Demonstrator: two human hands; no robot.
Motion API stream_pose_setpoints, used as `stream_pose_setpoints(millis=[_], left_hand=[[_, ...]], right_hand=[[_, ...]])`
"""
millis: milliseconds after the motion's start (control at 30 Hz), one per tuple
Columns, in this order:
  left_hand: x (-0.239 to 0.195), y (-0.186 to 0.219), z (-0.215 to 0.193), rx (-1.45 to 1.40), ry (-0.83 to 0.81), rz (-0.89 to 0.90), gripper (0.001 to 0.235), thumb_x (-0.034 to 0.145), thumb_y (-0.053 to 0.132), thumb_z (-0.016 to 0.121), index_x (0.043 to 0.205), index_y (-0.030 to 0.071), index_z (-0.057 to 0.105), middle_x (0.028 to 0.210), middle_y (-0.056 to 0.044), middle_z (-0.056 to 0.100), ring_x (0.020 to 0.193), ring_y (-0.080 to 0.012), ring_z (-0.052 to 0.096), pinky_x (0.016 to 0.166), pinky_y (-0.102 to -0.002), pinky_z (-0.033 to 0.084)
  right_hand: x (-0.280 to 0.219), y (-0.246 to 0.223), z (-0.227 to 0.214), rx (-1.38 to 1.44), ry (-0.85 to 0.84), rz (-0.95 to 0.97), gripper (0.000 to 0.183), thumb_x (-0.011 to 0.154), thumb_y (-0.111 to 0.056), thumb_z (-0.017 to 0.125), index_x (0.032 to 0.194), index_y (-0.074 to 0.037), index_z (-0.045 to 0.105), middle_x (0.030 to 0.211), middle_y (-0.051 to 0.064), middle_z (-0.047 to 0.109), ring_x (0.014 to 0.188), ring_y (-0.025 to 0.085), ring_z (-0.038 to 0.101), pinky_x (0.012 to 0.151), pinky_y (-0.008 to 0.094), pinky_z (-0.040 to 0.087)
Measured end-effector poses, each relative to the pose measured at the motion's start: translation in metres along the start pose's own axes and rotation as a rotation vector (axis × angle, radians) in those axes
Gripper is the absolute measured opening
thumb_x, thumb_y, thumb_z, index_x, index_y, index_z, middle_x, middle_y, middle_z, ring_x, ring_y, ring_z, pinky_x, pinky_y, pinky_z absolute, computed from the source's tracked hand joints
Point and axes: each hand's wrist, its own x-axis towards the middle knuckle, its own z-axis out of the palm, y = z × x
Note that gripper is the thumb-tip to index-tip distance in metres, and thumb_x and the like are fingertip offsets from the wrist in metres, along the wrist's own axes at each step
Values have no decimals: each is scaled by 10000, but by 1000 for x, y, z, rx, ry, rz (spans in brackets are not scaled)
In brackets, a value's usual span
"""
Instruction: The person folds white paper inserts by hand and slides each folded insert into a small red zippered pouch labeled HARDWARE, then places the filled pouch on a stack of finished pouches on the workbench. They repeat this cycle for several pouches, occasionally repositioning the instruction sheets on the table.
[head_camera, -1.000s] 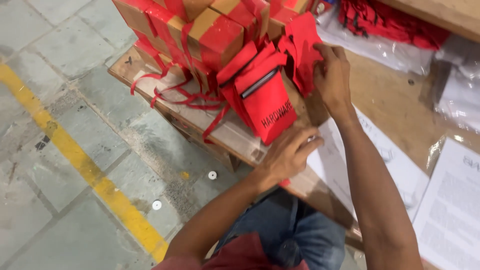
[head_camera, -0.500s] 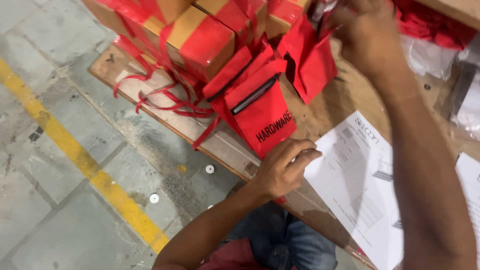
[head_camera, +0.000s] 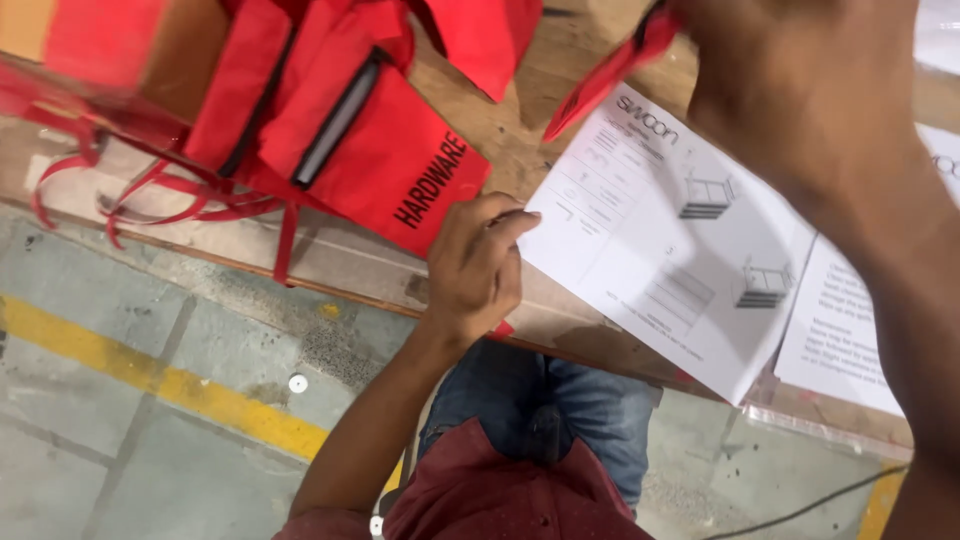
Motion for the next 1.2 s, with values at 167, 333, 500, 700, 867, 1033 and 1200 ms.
stream_pose_setpoints(millis=[167, 333, 500, 700, 867, 1033, 1200], left_hand=[[18, 11, 14, -10, -78, 8, 501, 899, -15, 788, 1338, 63, 559, 1361, -157, 547, 1225, -332, 559, 1032, -450, 474], [45, 23, 64, 28, -315, 117, 620, 918, 147, 765, 1457, 15, 488, 1496, -181, 513, 1424, -343, 459, 1215, -524, 334], [40, -15, 103, 173, -486, 236, 476, 1002, 72, 632, 1462, -4, 532, 1454, -122, 609, 1404, -239, 553, 1266, -537, 308], [71, -29, 70, 245, -425, 122, 470, 944, -32, 594, 1410, 27, 599, 1364, -138, 683, 1266, -264, 658, 1244, -486, 340], [68, -51, 69, 139, -268, 124, 551, 849, -41, 722, 1374, 24, 571, 1329, -143, 676, 1246, -303, 658, 1172, -466, 404], [50, -55, 72, 98, -275, 103, 630, 802, -141, 702, 1389, 49, 575, 1349, -103, 690, 1259, -273, 664, 1129, -442, 441], [50, -53, 67, 78, -264, 125, 652, 769, -147, 710, 1380, 43, 580, 1340, -104, 693, 1227, -270, 674, 1071, -438, 449]], right_hand=[[-47, -21, -23, 155, 56, -194, 193, 796, 49, 757, 949, -68, 762, 939, 61, 752, 1025, 216, 680, 946, 411, 493], [-105, -41, -6, 356, -23, -121, 110, 866, 4, 764, 964, -33, 732, 967, 95, 750, 1039, 240, 666, 936, 424, 459], [-144, -52, -13, 433, -61, 27, 185, 870, -35, 775, 1032, -34, 686, 1145, 85, 737, 1150, 249, 654, 992, 452, 489], [-207, -63, -26, 709, -279, 167, 410, 825, -225, 771, 1171, -21, 689, 1305, 134, 664, 1220, 332, 592, 1041, 472, 477], [-253, -62, -29, 509, -472, 166, 701, 714, -436, 760, 1276, -29, 662, 1461, 176, 583, 1326, 381, 546, 1054, 474, 482], [-237, -57, -49, 542, -543, 249, 491, 747, -271, 778, 1170, -28, 725, 1366, 140, 648, 1288, 340, 578, 1005, 427, 531], [-235, -56, -54, 558, -497, 232, 326, 762, -140, 773, 1059, -7, 752, 1248, 132, 702, 1225, 319, 627, 976, 416, 550]])
